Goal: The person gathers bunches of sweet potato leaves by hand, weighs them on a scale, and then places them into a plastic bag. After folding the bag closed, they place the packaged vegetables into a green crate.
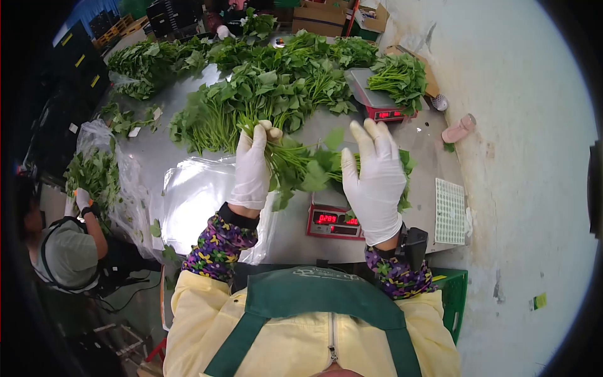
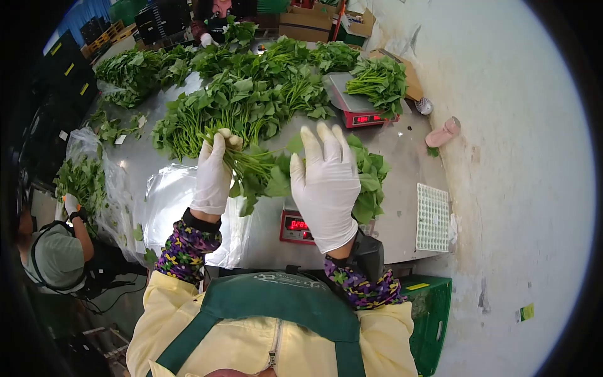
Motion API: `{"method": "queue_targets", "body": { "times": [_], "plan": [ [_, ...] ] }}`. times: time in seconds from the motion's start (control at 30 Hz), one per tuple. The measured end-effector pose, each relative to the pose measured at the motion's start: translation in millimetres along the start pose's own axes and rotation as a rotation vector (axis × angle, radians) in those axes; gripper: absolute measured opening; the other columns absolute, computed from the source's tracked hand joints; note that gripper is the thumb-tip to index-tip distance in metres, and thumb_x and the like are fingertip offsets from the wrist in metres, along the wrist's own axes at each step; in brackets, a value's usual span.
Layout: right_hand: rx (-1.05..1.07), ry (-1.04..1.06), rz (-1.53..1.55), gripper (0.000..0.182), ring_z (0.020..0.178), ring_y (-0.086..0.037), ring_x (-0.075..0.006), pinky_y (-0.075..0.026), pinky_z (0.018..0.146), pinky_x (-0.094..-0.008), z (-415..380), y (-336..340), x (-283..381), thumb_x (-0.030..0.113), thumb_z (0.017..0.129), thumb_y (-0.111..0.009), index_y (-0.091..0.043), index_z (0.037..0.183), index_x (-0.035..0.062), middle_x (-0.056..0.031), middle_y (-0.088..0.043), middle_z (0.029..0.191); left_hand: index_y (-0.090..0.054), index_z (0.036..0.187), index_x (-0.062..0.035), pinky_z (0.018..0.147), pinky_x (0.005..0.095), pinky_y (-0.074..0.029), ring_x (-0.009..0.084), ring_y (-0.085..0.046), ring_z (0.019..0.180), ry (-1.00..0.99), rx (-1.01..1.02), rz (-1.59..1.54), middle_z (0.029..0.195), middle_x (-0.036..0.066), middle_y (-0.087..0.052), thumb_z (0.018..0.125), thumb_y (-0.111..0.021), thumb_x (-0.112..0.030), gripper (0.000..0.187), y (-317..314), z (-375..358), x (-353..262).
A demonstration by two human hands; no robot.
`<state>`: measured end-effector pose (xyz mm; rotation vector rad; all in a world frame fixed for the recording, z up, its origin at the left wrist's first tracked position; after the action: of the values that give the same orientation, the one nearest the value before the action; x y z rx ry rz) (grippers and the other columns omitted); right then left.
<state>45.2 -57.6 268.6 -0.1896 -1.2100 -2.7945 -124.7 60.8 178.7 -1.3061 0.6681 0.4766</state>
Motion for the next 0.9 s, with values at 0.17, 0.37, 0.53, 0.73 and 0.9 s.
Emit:
{"method": "queue_targets", "body": {
  "times": [0.17,0.37,0.53,0.73,0.9],
  "plan": [
    [0.208,0.136,0.180,0.081,0.131,-0.041,-0.0349,-0.022,0.109,-0.0609,-16,-45,24,0.048,0.084,-0.063,-0.035,0.143,-0.0006,-0.0185,-0.049,0.134,-0.056,0.106,-0.0073,0.082,0.0294,-0.051,0.0141,-0.059,0.085,0.235,0.059,-0.252,0.086,0.002,-0.060,0.101,-0.052,-0.023,0.017,-32,-6,23],
    [0.305,0.119,0.341,0.062,0.096,-0.062,-0.0279,-0.036,0.101,-0.0496,-11,-51,-41,0.039,0.085,-0.065,-0.048,0.131,0.0011,-0.0114,-0.065,0.102,-0.057,0.106,-0.0068,0.096,0.0351,-0.047,0.0196,-0.060,0.101,0.414,0.366,-0.511,0.096,0.004,-0.062,0.099,-0.054,-0.025,0.020,-50,3,38],
    [0.219,0.448,-0.289,0.027,0.076,-0.058,-0.0218,-0.039,0.097,-0.0470,40,6,-77,0.022,0.084,-0.064,-0.060,0.109,0.0118,-0.0037,-0.053,0.073,-0.051,0.128,-0.0030,0.100,0.0320,-0.042,0.0176,-0.053,0.117,0.352,0.263,-0.024,0.119,0.008,-0.060,0.099,-0.055,-0.023,0.036,-83,0,25],
    [0.436,0.507,-0.448,0.024,0.080,-0.058,-0.0220,-0.030,0.110,-0.0535,13,-39,-114,0.020,0.083,-0.062,-0.063,0.105,0.0103,-0.0025,-0.056,0.075,-0.050,0.131,0.0011,0.100,0.0326,-0.040,0.0202,-0.053,0.116,-0.332,-0.081,0.697,0.126,0.011,-0.056,0.090,-0.053,-0.001,0.041,-33,-12,68],
    [0.594,0.272,-0.323,0.063,0.127,-0.045,-0.0286,-0.026,0.110,-0.0553,-69,-123,-149,0.042,0.083,-0.063,-0.051,0.134,0.0069,-0.0122,-0.053,0.133,-0.028,0.148,-0.0025,0.114,0.0540,-0.021,0.0322,-0.031,0.141,-0.501,0.798,1.644,0.148,0.019,-0.037,0.062,-0.081,-0.043,0.108,-40,-23,137]
  ]
}}
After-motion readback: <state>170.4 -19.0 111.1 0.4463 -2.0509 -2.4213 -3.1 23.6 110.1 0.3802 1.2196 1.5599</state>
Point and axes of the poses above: each hand's wrist, its own z-axis towards the middle knuckle, its own y-axis out of the back of the hand, x = y × z, the point moved 1 cm from there along z, towards the middle knuckle
